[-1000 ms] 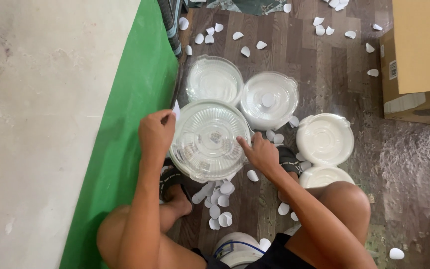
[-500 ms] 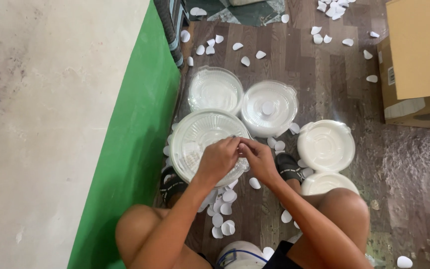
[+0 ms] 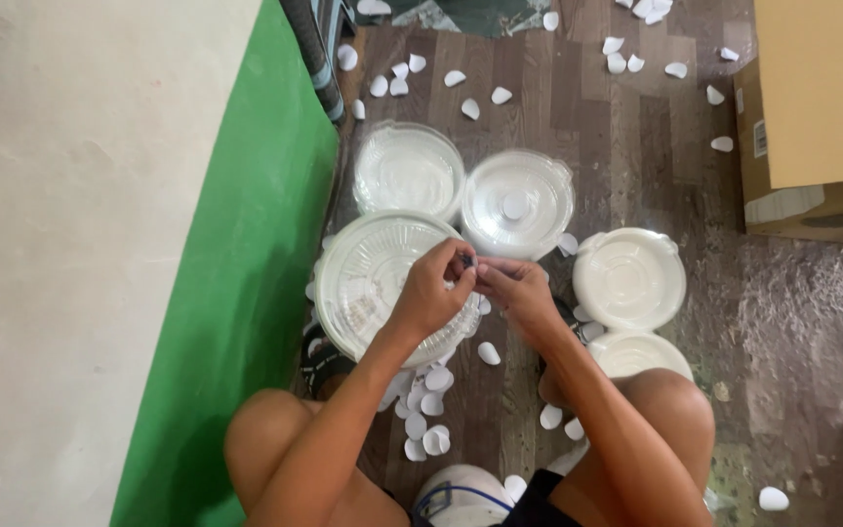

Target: The person sits on the floor and assembles small white plastic components into a larger clear plastic base. They insert the pieces into the base and then place a decorative sticker on top of the assembled unit.

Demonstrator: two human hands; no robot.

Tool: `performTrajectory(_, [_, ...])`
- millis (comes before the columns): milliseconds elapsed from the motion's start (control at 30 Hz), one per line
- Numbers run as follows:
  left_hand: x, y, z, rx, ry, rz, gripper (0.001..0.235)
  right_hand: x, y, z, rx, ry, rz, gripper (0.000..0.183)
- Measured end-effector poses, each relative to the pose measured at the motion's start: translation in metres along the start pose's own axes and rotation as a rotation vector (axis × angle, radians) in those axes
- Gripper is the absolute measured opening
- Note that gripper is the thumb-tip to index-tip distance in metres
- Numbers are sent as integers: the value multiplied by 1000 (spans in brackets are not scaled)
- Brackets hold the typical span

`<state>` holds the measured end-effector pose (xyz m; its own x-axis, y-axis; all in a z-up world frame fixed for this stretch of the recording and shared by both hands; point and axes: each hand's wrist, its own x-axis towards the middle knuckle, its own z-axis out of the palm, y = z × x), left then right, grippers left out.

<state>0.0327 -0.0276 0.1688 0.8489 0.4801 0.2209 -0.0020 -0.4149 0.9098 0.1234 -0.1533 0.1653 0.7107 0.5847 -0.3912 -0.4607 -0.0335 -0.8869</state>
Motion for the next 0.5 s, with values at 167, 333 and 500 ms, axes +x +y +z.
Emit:
performTrajectory(167, [4,0,6,-195,75,26,18,0,-4,-5,28,-36,-82,23])
performTrajectory(333, [1,11,-1,-222,45,18,13,-3,-2,-9,15,-74,-120,24])
performTrajectory(500, [2,7,-2,-211,26,41,14,-7,-9,-6,-16,-103,-164,21])
